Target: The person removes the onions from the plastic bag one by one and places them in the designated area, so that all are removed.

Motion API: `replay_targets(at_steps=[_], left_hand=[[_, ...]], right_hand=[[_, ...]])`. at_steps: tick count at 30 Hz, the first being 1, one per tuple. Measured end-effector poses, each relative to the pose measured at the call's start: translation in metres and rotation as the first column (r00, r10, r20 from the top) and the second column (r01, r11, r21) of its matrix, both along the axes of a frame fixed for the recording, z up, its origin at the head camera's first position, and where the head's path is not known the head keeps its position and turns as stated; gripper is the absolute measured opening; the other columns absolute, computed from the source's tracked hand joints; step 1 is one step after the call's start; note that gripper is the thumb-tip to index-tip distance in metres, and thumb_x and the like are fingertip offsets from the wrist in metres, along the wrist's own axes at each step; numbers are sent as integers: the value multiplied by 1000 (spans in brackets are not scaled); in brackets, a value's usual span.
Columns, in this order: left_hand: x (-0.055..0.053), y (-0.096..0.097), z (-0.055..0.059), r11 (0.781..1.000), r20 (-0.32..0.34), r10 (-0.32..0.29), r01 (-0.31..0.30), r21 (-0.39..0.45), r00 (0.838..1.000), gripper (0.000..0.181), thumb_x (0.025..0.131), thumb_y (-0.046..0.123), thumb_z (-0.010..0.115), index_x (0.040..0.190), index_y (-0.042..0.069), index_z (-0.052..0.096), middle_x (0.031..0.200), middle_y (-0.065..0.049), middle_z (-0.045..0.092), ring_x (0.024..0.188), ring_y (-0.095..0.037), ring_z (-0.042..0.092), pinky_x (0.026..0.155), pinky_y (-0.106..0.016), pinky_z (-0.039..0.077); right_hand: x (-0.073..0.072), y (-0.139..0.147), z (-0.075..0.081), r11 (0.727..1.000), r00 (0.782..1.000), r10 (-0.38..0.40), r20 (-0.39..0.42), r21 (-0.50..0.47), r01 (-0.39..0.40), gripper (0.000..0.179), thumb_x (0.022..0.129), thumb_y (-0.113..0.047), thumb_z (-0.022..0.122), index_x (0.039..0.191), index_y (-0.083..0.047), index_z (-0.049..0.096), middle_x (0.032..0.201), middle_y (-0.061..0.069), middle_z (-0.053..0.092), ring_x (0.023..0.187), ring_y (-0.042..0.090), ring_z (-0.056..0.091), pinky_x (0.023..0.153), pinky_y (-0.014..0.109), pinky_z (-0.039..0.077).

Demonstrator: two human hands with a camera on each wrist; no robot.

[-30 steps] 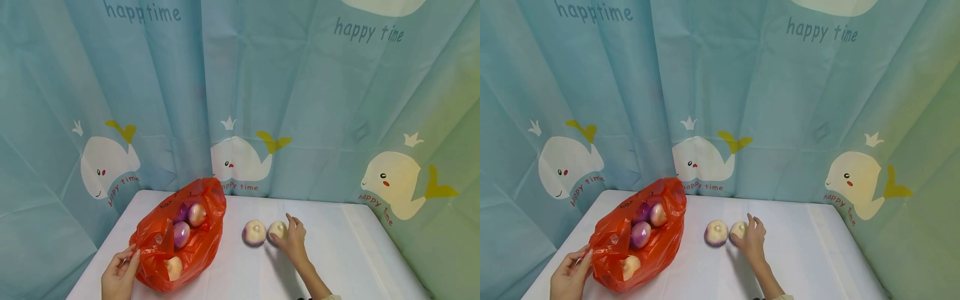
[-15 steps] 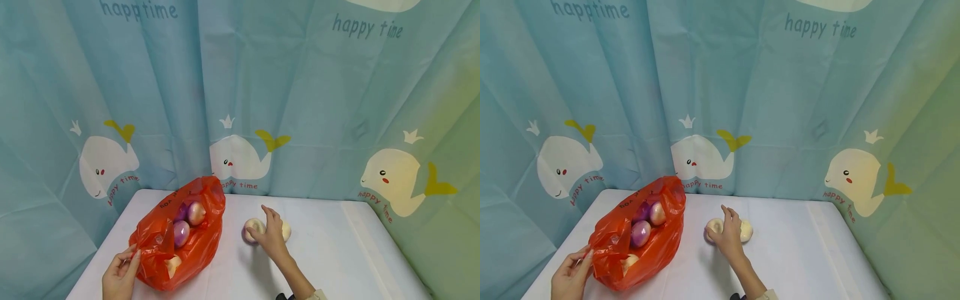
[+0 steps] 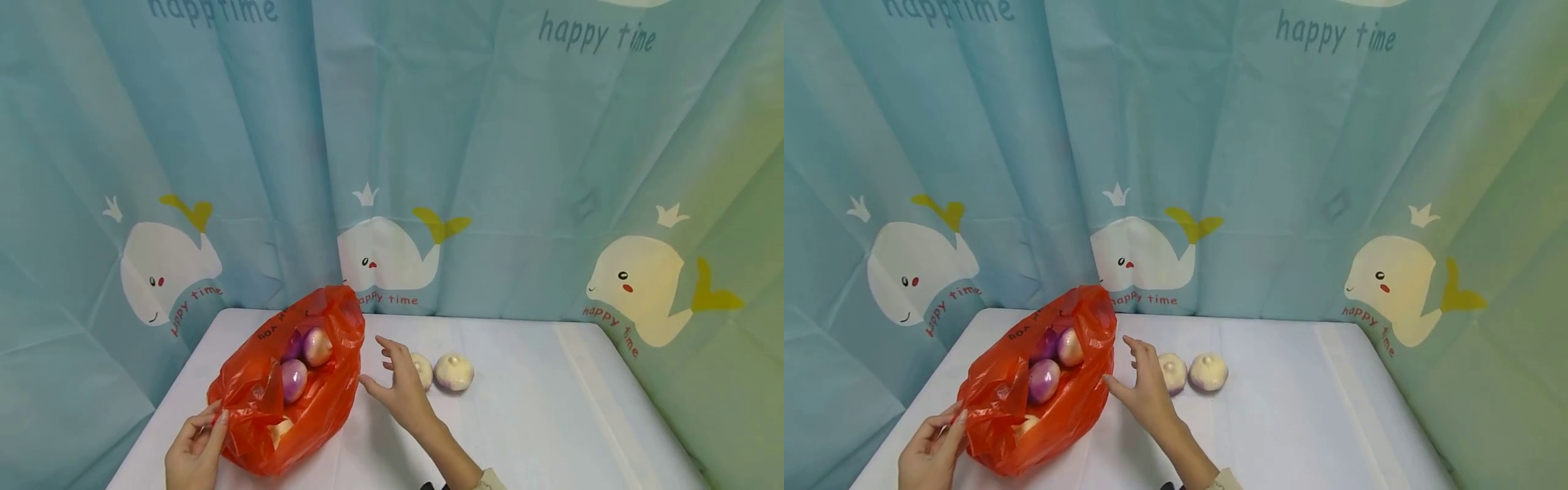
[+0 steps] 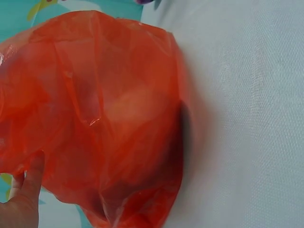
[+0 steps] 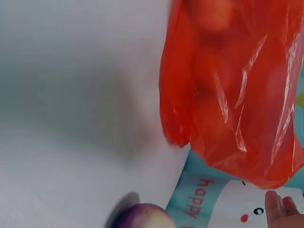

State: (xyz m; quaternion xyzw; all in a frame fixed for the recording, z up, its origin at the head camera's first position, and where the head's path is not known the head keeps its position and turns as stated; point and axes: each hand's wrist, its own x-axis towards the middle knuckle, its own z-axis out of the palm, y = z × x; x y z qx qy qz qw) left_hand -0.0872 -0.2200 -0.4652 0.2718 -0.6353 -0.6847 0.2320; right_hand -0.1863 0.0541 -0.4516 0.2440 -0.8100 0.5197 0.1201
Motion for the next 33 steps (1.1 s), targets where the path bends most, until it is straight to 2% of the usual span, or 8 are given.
replay_targets(at_steps=[5, 8, 14, 17, 22, 25, 28, 33], left_hand=[[2, 2, 2, 1000, 47, 7, -7, -10, 999, 36, 89, 21, 65, 102, -8, 48, 102, 19, 53, 79, 15, 56, 68, -9, 47], [2, 2, 3, 1000, 51, 18, -18, 0, 999, 38, 88, 22, 66, 104, -7, 49, 105, 16, 52, 79, 15, 56, 69, -10, 47], [0, 1, 3, 999, 18, 31, -32, 23, 999, 34, 88, 17, 67, 100, -9, 49, 93, 24, 55, 77, 14, 56, 65, -9, 47], [0, 1, 1, 999, 15, 32, -32, 35, 999, 32, 88, 14, 66, 99, -10, 49, 90, 26, 55, 76, 14, 57, 64, -9, 48], [3, 1, -2, 997, 26, 25, -27, 69, 999, 27, 87, 13, 67, 96, -7, 53, 88, 27, 56, 74, 11, 58, 63, -9, 48], [4, 2, -2, 997, 11, 21, -22, 73, 1000, 27, 86, 13, 69, 95, -7, 53, 88, 27, 58, 74, 9, 59, 62, -10, 48], [4, 2, -1, 997, -11, 29, -28, 75, 1000, 28, 86, 12, 69, 95, -9, 52, 87, 26, 59, 74, 9, 59, 62, -9, 48], [2, 3, 3, 1000, 35, 24, -24, -5, 999, 32, 89, 18, 65, 100, -8, 50, 98, 21, 55, 77, 15, 55, 67, -8, 46]], right_hand=[[1, -6, -2, 999, 999, 29, -26, -14, -29, 61, 84, -25, 74, 135, -10, 44, 128, 9, 48, 106, 24, 53, 87, 38, 50], [1, -8, -3, 1000, 998, 22, -66, -18, -23, 59, 83, -22, 74, 133, -9, 47, 125, 7, 50, 108, 23, 52, 89, 40, 48], [2, -13, -3, 999, 989, 1, -149, -35, -6, 51, 82, -15, 73, 128, -6, 52, 121, 4, 54, 110, 23, 51, 93, 41, 45], [3, -17, -2, 997, 981, 38, -192, -53, -49, 50, 83, -12, 72, 128, -5, 52, 121, 6, 54, 110, 24, 51, 93, 38, 45], [8, -26, 2, 989, 951, 106, -291, -64, -130, 50, 84, -7, 71, 128, -2, 49, 122, 12, 53, 112, 27, 51, 94, 38, 45], [10, -34, 8, 988, 949, 131, -287, -37, -148, 50, 84, -9, 70, 129, -2, 49, 126, 9, 51, 117, 23, 49, 97, 37, 43], [10, -43, 14, 983, 957, 175, -232, -3, -181, 49, 86, -14, 69, 130, -7, 48, 128, 5, 50, 119, 18, 48, 99, 35, 40], [9, -59, 24, 966, 941, 259, -220, 57, -252, 51, 86, -14, 70, 131, -9, 47, 128, 4, 49, 118, 15, 48, 99, 30, 39]])
